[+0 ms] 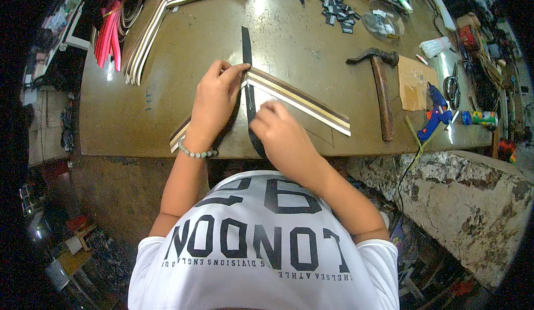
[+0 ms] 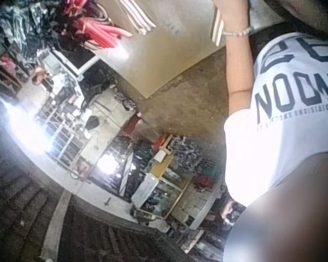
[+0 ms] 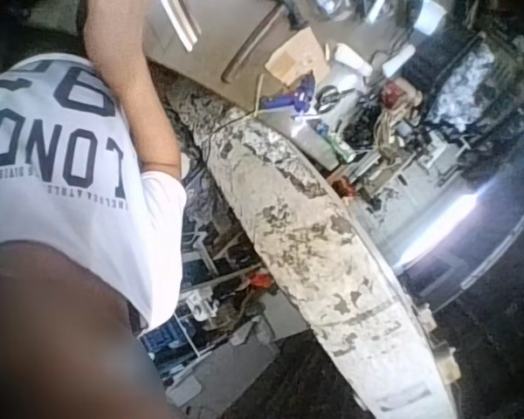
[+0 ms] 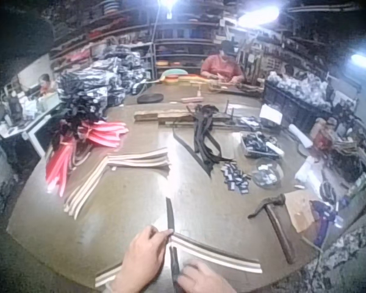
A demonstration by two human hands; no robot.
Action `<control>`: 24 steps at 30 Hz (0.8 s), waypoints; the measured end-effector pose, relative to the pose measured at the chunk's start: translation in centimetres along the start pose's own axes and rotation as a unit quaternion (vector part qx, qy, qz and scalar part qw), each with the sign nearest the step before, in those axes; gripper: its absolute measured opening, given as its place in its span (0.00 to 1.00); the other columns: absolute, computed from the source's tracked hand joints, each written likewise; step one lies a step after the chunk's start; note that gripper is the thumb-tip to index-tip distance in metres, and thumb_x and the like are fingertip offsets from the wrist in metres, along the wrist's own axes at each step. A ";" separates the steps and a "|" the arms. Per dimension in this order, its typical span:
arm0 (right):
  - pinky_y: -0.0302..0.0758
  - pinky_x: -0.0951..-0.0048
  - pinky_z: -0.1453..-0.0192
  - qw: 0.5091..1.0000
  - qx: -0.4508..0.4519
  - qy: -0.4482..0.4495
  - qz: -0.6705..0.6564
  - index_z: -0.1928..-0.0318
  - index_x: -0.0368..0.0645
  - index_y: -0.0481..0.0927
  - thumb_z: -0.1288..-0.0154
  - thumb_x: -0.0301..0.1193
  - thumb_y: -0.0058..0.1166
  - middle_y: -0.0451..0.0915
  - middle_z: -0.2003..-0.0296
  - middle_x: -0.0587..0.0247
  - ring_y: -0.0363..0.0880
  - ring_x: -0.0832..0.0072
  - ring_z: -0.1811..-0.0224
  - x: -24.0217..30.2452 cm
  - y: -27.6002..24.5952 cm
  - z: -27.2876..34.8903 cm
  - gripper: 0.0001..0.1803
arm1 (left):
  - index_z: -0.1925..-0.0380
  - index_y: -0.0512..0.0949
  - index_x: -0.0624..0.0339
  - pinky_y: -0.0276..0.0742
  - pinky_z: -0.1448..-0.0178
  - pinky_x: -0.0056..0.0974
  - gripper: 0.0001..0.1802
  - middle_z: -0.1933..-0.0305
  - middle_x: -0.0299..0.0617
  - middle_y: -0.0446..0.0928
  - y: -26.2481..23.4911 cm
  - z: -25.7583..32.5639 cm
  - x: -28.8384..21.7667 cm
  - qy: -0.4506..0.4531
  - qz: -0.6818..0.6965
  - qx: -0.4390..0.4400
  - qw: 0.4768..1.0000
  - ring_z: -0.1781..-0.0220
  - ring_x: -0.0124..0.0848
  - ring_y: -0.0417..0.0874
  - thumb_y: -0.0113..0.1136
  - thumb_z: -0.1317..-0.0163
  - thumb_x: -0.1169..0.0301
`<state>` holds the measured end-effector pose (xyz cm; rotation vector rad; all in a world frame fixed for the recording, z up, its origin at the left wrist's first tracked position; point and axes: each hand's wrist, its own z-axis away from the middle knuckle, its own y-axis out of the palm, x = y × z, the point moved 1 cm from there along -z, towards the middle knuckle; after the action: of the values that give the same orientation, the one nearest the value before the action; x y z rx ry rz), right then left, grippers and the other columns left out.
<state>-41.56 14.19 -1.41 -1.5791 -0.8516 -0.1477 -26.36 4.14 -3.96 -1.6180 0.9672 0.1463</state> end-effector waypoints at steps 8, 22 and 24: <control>0.70 0.65 0.45 0.707 -0.500 0.413 0.283 0.62 0.38 0.72 0.44 0.43 0.74 0.69 0.59 0.60 0.69 0.67 0.56 -10.2 -12.1 12.4 0.27 | 0.46 0.76 0.58 0.78 0.63 0.36 0.18 0.58 0.47 0.75 -1.3 -0.2 -0.5 -0.038 0.134 -0.077 0.987 0.68 0.35 0.80 0.60 0.35 0.78; 0.80 0.75 0.64 0.903 -0.155 0.272 -0.292 0.45 0.40 0.72 0.32 0.37 0.62 0.82 0.67 0.61 0.82 0.77 0.68 -7.1 -11.5 2.2 0.21 | 0.57 0.83 0.57 0.75 0.53 0.44 0.10 0.61 0.44 0.75 -1.2 1.8 0.8 0.033 0.030 -0.029 0.999 0.58 0.44 0.77 0.62 0.40 0.77; 0.76 0.77 0.66 0.937 -0.076 0.228 -0.254 0.48 0.39 0.74 0.34 0.40 0.64 0.81 0.69 0.64 0.80 0.80 0.70 -5.9 -9.1 -1.4 0.22 | 0.57 0.83 0.58 0.75 0.52 0.43 0.10 0.61 0.45 0.75 -1.1 1.6 0.9 0.028 0.034 -0.019 0.999 0.57 0.43 0.78 0.62 0.40 0.78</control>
<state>-50.66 9.96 2.96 -1.3506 -0.8702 -0.9357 -24.39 5.08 -4.09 -1.6317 1.0680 0.1682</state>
